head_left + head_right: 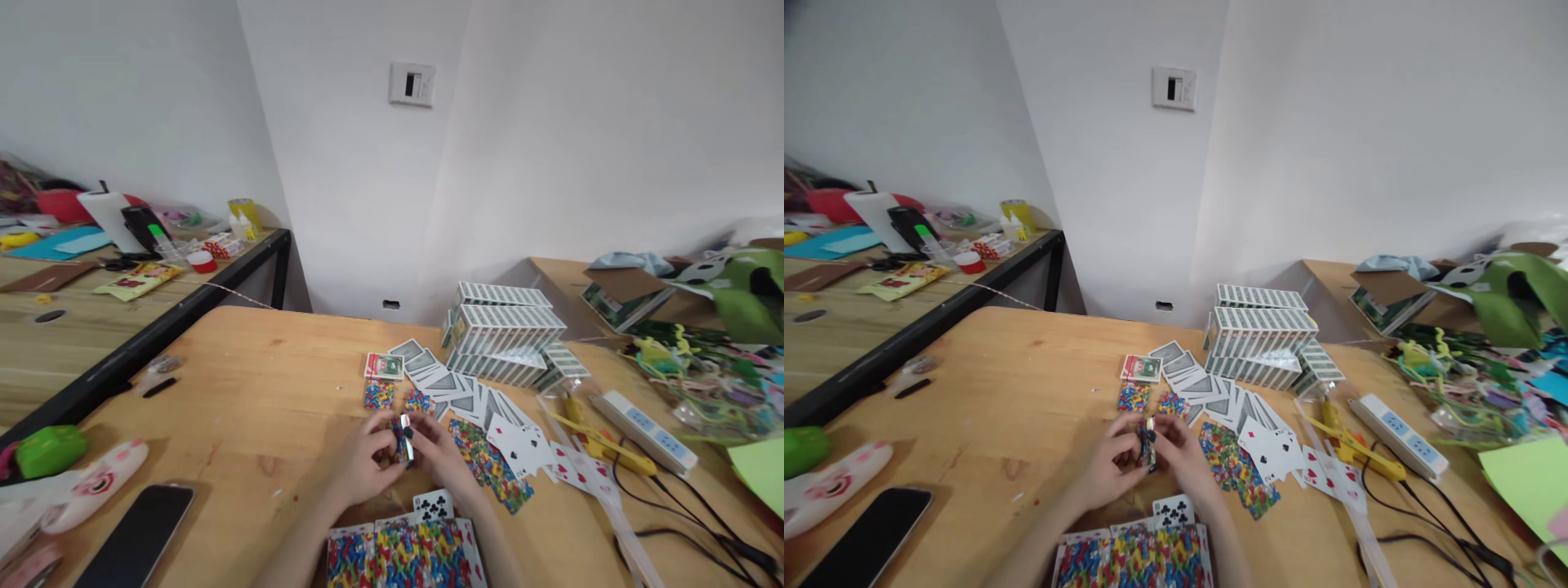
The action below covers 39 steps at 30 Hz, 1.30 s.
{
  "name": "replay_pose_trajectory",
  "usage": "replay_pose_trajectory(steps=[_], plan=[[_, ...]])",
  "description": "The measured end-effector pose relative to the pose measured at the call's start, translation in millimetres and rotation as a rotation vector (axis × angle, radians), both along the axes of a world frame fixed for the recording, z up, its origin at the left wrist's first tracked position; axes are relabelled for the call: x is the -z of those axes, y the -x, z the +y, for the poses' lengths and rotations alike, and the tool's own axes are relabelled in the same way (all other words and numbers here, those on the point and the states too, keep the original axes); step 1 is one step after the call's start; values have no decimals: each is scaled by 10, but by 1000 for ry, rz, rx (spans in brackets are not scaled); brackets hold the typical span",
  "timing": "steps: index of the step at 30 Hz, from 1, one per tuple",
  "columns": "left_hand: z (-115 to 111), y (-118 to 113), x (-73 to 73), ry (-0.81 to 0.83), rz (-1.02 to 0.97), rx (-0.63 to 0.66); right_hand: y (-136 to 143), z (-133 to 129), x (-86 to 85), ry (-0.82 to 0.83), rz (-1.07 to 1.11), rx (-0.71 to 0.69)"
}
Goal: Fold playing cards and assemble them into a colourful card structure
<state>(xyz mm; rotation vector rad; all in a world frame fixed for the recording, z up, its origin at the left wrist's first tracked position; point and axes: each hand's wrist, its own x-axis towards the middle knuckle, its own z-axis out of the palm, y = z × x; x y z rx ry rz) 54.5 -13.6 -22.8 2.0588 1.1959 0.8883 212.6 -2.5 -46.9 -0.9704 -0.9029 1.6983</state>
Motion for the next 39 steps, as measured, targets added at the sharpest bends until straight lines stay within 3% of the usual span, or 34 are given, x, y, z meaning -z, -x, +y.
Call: replay_pose_trajectory(steps=[4,11,20,33,39], plan=[[8,6,20,15,6,5,-6,15,32,18,-16,-32],[1,5,-70,11,-57,65,5,-27,-83,102,60,-107],[-15,3,-69,-25,6,56,24,-41,-154,198,139,-75],[-13,-22,-75,1,26,68,3,-29,-8,66,134,-45],[-23,-16,-89,23,22,73,-14,-27,4,103,107,-56]])
